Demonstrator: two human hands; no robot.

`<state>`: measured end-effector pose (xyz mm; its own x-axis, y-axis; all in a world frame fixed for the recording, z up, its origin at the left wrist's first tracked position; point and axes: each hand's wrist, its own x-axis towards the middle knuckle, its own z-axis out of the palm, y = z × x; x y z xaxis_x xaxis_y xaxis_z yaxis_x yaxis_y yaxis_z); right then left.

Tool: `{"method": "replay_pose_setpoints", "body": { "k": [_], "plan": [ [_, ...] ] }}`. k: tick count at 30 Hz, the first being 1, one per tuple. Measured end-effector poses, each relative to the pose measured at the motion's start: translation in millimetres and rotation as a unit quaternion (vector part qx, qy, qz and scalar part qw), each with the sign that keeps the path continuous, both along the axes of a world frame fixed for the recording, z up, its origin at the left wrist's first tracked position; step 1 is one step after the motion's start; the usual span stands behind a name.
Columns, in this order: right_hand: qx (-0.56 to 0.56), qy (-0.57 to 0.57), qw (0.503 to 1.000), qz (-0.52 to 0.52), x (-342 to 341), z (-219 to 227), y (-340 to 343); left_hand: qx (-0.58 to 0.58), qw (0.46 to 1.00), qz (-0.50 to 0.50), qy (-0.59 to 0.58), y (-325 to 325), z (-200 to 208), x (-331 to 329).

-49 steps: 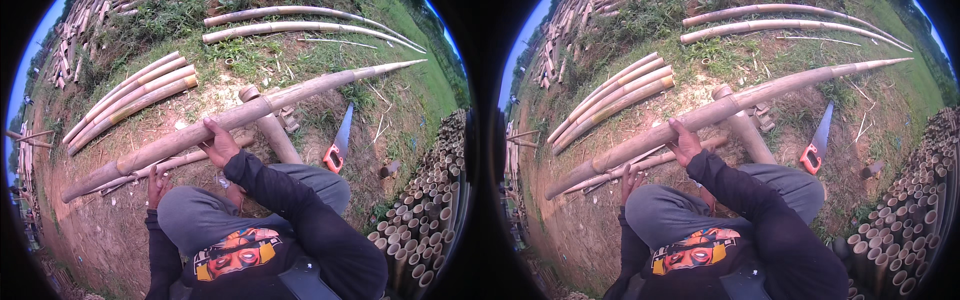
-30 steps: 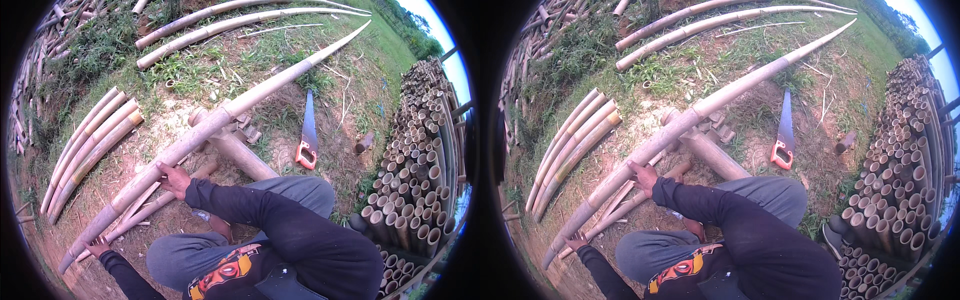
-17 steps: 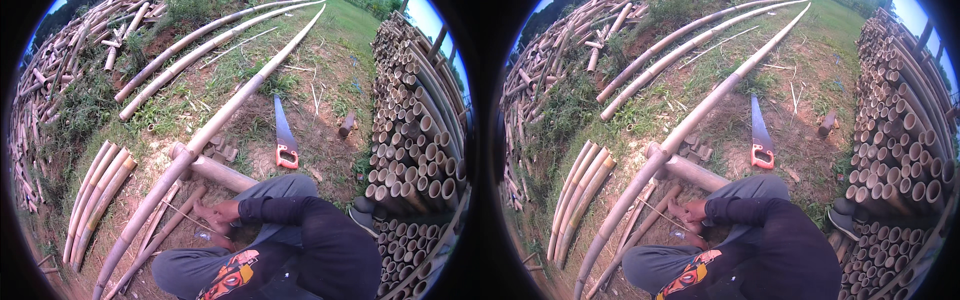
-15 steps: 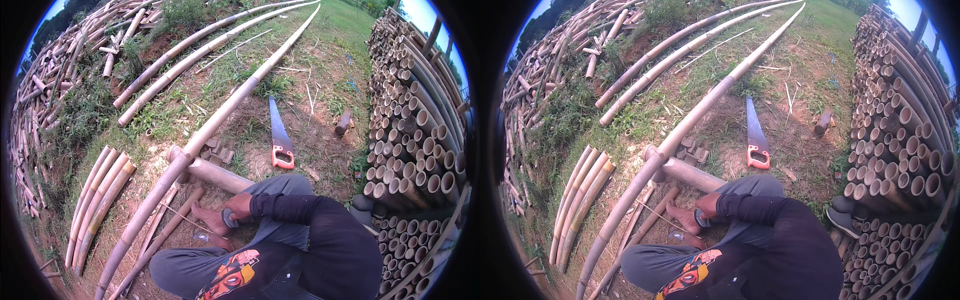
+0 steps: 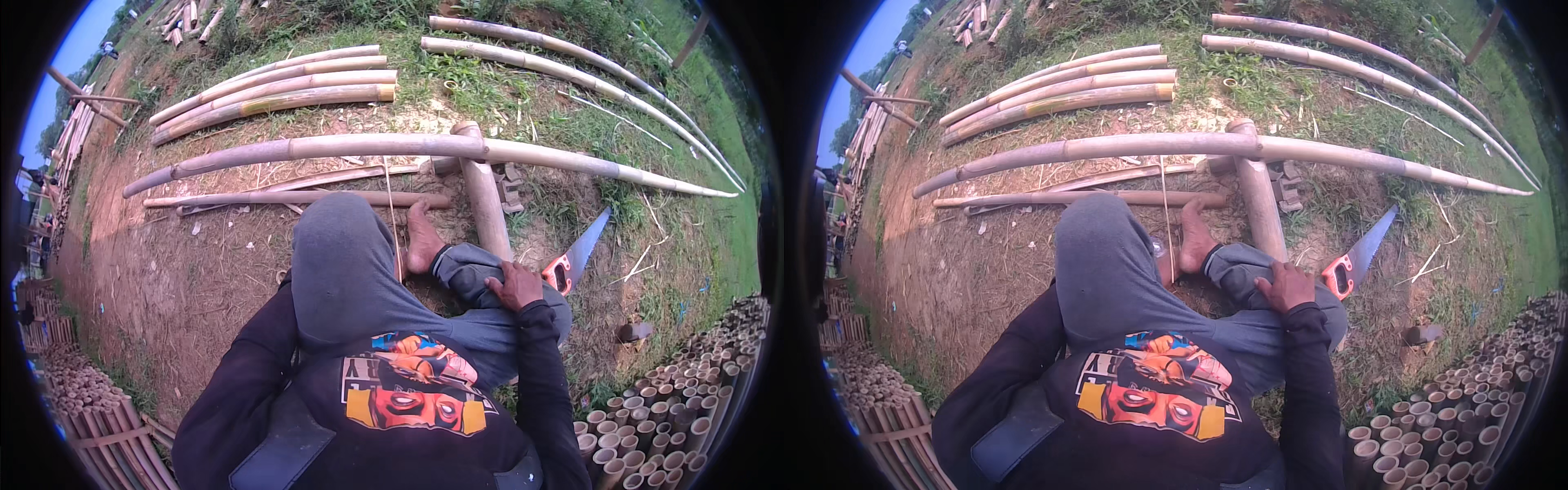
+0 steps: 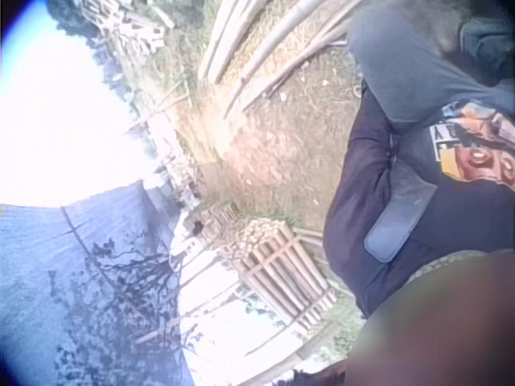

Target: The person sits on the ground and uses a hand saw to cut long bamboo poles into shorter sections. They repeatedly position the bamboo, saw through it, and set the cut pieces aside.

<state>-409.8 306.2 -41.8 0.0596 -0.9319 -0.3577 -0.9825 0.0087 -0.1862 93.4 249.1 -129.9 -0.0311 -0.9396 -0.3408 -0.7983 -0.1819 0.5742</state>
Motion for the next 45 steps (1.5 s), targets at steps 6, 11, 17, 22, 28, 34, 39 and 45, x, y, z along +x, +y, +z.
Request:
{"method": "replay_pose_setpoints", "body": {
  "k": [6, 11, 17, 22, 28, 34, 39, 45],
  "plan": [
    [0.001, 0.010, 0.999, 0.053, 7, 8, -5, -0.007, 0.996, 0.082, 0.017, 18, -17, 13],
    [0.005, -0.025, 0.997, 0.068, 19, 15, -15, -0.016, 0.995, 0.095, 0.017, 0, -31, 19],
    [0.024, -0.089, 0.994, 0.062, 22, -5, -34, 0.017, 0.993, 0.115, -0.024, -52, -23, 38],
    [0.080, -0.063, 0.991, 0.082, 31, -12, -48, -0.017, 0.989, 0.118, -0.091, -78, -10, 33],
    [0.060, -0.202, 0.969, 0.126, 75, -30, -86, -0.085, 0.956, -0.018, -0.279, -123, -30, 57],
    [0.037, -0.221, 0.963, 0.151, 141, -53, -154, -0.042, 0.904, 0.257, 0.338, -156, -8, 45],
    [0.087, -0.199, 0.962, 0.167, 185, -61, -181, -0.001, 0.560, 0.332, 0.759, -207, 20, 1],
    [0.036, -0.224, 0.963, 0.145, 165, -58, -138, -0.075, 0.589, 0.401, 0.698, -206, 26, 18]
  ]
}}
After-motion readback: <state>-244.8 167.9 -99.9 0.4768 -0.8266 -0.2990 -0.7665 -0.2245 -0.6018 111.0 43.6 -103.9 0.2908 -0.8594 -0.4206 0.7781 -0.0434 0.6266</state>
